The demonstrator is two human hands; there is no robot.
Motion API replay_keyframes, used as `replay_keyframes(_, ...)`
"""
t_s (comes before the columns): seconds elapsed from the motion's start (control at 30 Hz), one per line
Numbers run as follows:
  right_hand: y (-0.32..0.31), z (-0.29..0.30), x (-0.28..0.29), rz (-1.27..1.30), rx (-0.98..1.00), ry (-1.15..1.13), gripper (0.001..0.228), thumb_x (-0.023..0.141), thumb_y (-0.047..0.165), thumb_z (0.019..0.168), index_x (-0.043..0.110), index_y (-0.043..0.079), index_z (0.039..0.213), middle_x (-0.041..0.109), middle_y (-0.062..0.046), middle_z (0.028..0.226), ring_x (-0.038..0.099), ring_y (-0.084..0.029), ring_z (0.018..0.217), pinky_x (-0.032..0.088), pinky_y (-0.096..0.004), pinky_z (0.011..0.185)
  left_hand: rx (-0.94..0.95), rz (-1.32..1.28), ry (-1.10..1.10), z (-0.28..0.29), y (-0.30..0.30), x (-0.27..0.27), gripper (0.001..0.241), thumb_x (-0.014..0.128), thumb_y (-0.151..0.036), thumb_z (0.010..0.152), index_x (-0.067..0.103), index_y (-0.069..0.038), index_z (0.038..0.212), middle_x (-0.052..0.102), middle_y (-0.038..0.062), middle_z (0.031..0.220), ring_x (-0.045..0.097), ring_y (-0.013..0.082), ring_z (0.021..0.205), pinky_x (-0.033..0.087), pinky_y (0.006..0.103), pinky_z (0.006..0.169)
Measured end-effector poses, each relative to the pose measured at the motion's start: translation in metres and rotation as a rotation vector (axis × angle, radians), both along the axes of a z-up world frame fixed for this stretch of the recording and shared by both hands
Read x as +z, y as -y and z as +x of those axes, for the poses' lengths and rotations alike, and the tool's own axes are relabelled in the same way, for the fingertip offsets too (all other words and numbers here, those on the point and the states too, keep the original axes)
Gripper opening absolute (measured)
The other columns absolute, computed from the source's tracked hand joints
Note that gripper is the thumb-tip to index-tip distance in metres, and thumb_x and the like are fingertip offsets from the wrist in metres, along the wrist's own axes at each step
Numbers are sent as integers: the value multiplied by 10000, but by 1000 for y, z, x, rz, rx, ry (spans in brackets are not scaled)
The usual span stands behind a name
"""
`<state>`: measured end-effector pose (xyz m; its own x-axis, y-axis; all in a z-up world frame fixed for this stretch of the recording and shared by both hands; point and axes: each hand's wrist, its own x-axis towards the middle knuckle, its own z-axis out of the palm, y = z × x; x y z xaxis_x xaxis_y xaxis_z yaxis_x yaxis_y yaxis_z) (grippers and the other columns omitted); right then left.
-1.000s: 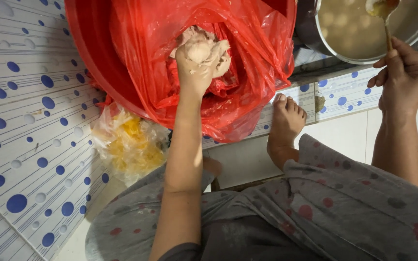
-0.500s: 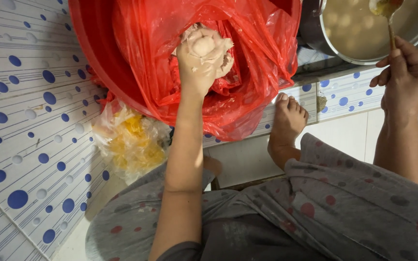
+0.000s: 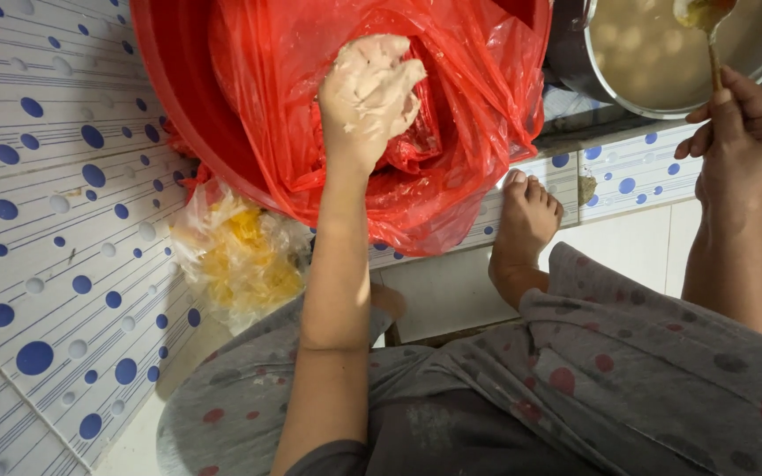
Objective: Forming meatballs from meat paste using a hand-squeeze technique and a spoon to transfer them into a pot of water.
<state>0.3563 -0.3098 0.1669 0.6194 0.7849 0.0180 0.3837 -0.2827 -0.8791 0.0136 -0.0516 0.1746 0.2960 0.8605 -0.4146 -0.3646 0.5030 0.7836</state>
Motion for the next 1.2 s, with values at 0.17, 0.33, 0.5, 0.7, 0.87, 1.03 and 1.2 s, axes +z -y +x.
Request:
replay_keyframes(0.17,2,4,-3,8,20,28,223,543,-133,1327,636,-224,1508,645,-248,1017,543,-173,638,538,-272,569,-26,256,-46,-4,8,-27,219,742,144,828,644,-35,909,707,129,922,658,188,602,565,277,445)
replay_keyframes(0.33,-6,-7,11,-7,-13,-21,238,543,-103,1314,653,-185,1508,648,-199,1018,521,-130,625,522,-236,558,-72,330,-63,2,4,-13,285,816,85,786,588,-49,890,650,64,839,716,198,728,651,294,586)
replay_keyframes(0.5,-10,-15,19,22,42,-3,230,535,-118,1334,632,-201,1526,636,-242,1025,548,-178,679,525,-269,574,-135,178,336,4,0,-23,218,525,-225,1001,593,-154,806,513,0,705,414,120,585,364,279,518)
replay_keyframes(0.7,-17,-27,35,72,149,55,215,508,-211,1335,585,-287,1521,611,-329,1043,573,-260,753,524,-316,600,-97,190,-33,3,9,1,162,762,97,815,700,-4,925,699,73,784,611,132,557,477,240,463)
replay_keyframes(0.87,-19,-36,42,76,162,24,220,486,-223,1320,571,-271,1517,618,-327,1047,514,-228,625,486,-308,553,-30,297,-140,0,11,-59,312,731,191,763,649,-49,945,692,76,918,688,187,724,631,285,547)
replay_keyframes(1.03,-36,-51,58,82,250,82,232,505,-303,1265,584,-297,1483,620,-350,1006,551,-269,631,510,-340,532,-128,206,56,4,2,-35,218,745,36,849,625,-74,994,594,71,832,602,203,713,524,276,606)
replay_keyframes(1.2,-69,-101,98,51,428,256,268,568,-369,1121,611,-312,1379,686,-408,1081,631,-321,648,526,-342,514,-38,210,220,9,5,-9,169,714,122,855,670,-17,941,683,85,887,657,191,764,603,318,736)
